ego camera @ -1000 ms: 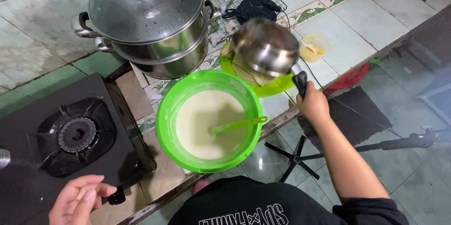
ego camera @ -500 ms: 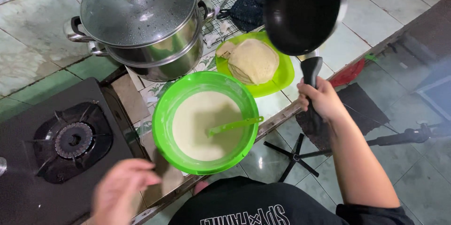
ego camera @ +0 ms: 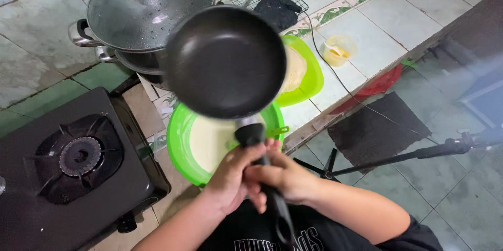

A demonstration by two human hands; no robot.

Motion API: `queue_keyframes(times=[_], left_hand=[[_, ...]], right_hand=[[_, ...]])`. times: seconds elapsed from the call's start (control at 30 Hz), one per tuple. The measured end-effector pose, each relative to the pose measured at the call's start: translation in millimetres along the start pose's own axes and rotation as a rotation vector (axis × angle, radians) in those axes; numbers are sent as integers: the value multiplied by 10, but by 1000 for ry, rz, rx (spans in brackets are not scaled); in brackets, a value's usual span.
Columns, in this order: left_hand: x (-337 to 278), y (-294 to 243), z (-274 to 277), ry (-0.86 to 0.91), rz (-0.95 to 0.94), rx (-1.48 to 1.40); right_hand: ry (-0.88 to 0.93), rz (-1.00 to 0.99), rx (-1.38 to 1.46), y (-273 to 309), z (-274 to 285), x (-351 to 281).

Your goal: Preparing batter and cooking thin pancakes on a frying pan.

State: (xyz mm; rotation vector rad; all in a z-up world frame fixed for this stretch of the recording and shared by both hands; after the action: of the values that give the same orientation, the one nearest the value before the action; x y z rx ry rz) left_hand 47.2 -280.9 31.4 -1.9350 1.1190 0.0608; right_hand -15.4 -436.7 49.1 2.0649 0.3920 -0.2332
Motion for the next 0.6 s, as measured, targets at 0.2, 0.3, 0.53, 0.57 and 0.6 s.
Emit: queue_keyframes(times=[0.2, 0.3, 0.53, 0.57, 0.6], left_hand=[[-480, -236, -34, -190, -147, 84], [-803, -392, 133, -273, -202, 9], [-1516, -430, 1086, -488, -289, -89], [-1593, -378, 1233, -495, -290, -92], [-1661, -340, 1386, -555, -326, -59]], right_hand=[[325, 210, -437, 295, -365, -34], [271, 505, -1006, 534, -289, -33], [-59, 985, -1810, 506, 534, 601], [-51, 985, -1807, 508, 503, 611], [-63, 875, -1895, 509, 482, 623]])
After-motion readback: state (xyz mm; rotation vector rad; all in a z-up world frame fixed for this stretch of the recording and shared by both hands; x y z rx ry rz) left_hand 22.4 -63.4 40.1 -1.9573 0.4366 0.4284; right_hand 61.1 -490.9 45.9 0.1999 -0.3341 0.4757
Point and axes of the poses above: each hand's wrist, its own x-axis towards the middle knuckle, its own z-axis out of the back of the hand, y = z × x, the point moved 1 cm from there along x, towards the middle knuckle, and after that the axes turned 8 degrees about -y, right-handed, at the moved point
